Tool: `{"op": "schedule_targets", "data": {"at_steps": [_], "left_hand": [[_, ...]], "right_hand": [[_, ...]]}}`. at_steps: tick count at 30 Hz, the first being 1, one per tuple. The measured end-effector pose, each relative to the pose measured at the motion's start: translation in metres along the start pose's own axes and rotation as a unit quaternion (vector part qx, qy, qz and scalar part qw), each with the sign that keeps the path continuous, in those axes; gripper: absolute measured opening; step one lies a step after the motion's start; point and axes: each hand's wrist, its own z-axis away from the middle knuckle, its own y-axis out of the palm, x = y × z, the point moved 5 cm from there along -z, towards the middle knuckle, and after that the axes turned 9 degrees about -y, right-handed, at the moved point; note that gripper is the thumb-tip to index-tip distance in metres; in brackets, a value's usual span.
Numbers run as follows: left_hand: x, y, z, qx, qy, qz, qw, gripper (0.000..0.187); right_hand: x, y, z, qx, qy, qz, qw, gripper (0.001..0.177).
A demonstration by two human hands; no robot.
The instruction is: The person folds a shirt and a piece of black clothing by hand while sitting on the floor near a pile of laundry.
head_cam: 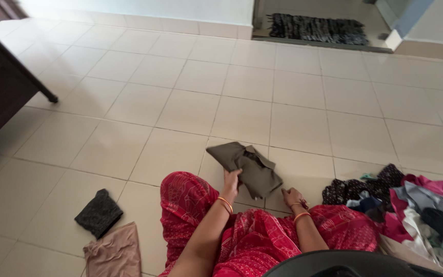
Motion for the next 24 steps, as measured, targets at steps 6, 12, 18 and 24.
{"op": "schedule_targets", "data": {"at_steps": [6,12,18,24], "left_hand": [[-0.098,-0.050,-0.045,-0.073,-0.055,0.123,0.988,0.100],[-0.227,-0.135,-0.055,-0.028,0.220,0.159,0.962,0.072],[-0.287,-0.217,-0.031,-0.091,0.288,0.195,0.933,0.074],[-0.295,-0.277,-0.010,-0.219,0.244,0.240,0.914,0.093]], "right_hand": [[0.012,-0.004,0.006,0.019,-0.005,0.003,1.000,0.054],[0.037,-0.024,0.027,0.036,0.020,0.002,0.999,0.050],[0.046,-0.024,0.021,0.041,0.016,0.014,0.999,0.048],[0.037,-0.015,0.018,0.038,0.024,0.016,0.999,0.046]]}}
